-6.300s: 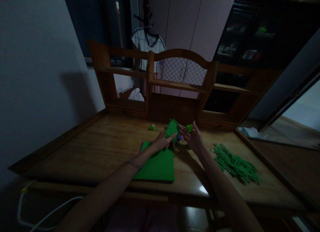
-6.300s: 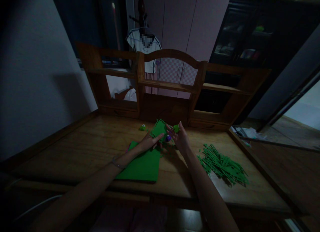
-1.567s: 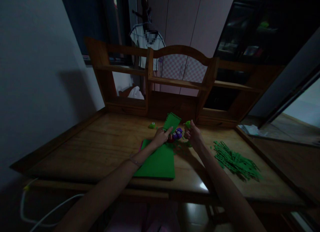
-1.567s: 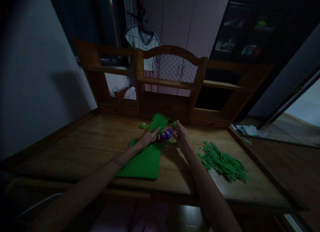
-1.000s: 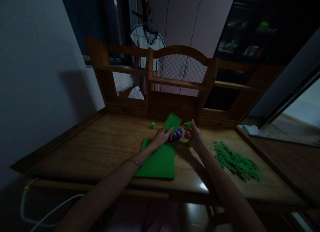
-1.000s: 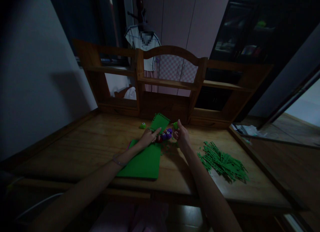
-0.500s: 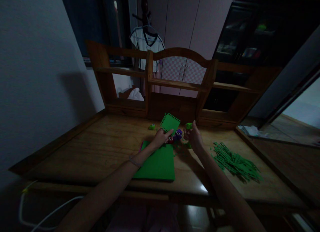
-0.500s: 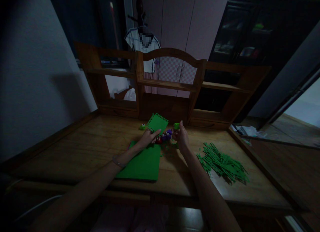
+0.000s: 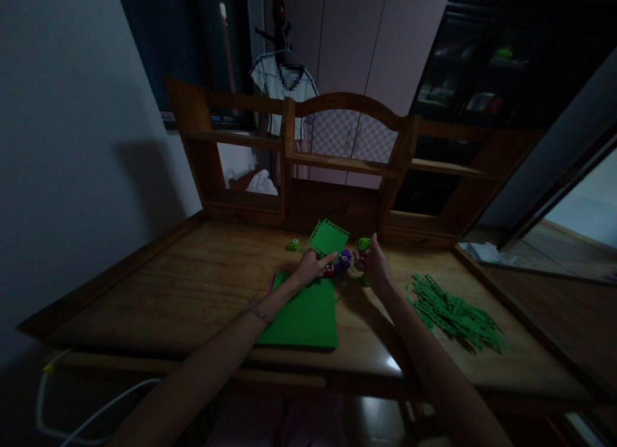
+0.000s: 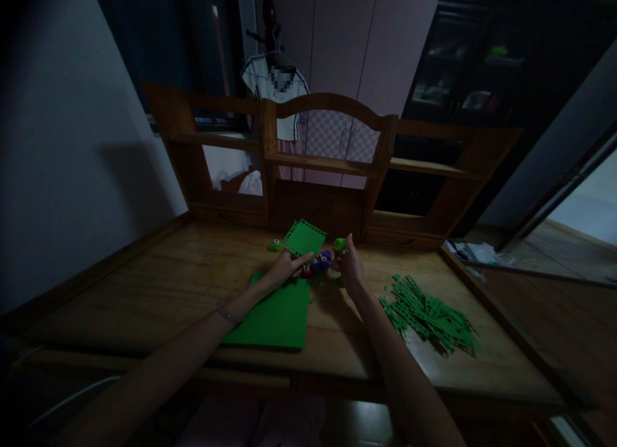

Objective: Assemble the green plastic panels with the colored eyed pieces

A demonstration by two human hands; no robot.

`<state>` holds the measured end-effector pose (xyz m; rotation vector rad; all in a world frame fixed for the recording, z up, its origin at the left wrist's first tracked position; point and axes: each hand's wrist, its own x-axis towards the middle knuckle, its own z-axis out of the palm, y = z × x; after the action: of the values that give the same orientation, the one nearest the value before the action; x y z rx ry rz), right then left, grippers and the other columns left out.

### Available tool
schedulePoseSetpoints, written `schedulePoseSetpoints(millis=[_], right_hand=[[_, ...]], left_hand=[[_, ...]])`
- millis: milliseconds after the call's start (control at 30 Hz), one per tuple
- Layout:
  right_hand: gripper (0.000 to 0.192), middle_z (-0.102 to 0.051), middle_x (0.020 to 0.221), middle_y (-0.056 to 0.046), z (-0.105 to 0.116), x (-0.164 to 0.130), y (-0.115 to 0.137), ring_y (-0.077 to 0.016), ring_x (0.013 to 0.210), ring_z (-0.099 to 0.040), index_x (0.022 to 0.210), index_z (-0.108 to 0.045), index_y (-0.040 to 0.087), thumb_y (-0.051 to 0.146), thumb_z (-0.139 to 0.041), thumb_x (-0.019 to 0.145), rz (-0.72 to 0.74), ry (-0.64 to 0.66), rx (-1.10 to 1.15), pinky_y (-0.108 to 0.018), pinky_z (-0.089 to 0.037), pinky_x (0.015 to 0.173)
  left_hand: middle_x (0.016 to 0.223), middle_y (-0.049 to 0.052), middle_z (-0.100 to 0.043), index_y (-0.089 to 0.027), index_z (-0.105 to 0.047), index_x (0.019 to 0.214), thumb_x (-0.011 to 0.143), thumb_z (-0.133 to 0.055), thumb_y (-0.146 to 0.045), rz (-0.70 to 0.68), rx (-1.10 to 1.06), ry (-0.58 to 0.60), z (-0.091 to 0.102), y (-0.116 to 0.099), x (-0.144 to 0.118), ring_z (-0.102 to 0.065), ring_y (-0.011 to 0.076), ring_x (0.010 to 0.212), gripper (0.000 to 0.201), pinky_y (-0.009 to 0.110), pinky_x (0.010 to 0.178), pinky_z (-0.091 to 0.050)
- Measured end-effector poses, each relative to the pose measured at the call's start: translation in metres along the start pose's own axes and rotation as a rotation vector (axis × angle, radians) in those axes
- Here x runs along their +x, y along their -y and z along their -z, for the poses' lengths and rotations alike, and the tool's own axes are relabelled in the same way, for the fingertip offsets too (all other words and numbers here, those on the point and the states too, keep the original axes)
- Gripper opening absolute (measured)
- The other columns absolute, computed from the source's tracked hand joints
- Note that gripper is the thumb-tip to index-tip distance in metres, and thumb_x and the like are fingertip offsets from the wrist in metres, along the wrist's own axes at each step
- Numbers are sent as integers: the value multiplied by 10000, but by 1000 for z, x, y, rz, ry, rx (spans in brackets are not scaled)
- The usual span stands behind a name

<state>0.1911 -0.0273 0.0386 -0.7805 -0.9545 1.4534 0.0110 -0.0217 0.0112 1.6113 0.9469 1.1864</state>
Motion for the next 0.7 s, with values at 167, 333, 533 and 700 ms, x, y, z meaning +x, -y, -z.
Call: schedulePoseSetpoints(millis=[167, 333, 533, 700], right_hand=[[496, -504, 560, -5, -1, -2, 1, -80, 403, -381, 702, -528, 190, 682, -498, 763, -1, 27, 7, -202, -276, 362], [523, -492, 532, -1, -2, -2, 1, -83, 395, -373, 671, -514, 189, 706, -489, 745, 2, 24, -11, -209, -255, 365], [531, -479, 522, 4, -3, -2, 2, -78, 384, -349, 646, -494, 190, 713, -483, 739, 0, 40, -29, -211, -229, 367], [525, -477, 512, 10, -4, -3, 3, -81, 377, -347, 672, -502, 198, 719, -484, 731, 12, 22, -40, -213, -233, 365]], left_hand=[[394, -39, -432, -140, -513, 554, 753, -568, -508, 4, -21, 16, 0, 0, 0, -371, 63, 330, 421, 202, 388, -305], [389, -48, -417, -144, -502, 571, 743, -568, -513, 15, -20, 8, 1, 0, 0, -356, 62, 320, 413, 199, 372, -288], [398, -46, -427, -144, -511, 578, 739, -573, -504, 7, -32, -5, 0, 2, 1, -363, 63, 322, 399, 202, 375, -290], [370, -47, -412, -154, -476, 545, 741, -565, -506, 12, -21, 3, -1, -1, 0, -360, 66, 318, 413, 197, 373, -284]])
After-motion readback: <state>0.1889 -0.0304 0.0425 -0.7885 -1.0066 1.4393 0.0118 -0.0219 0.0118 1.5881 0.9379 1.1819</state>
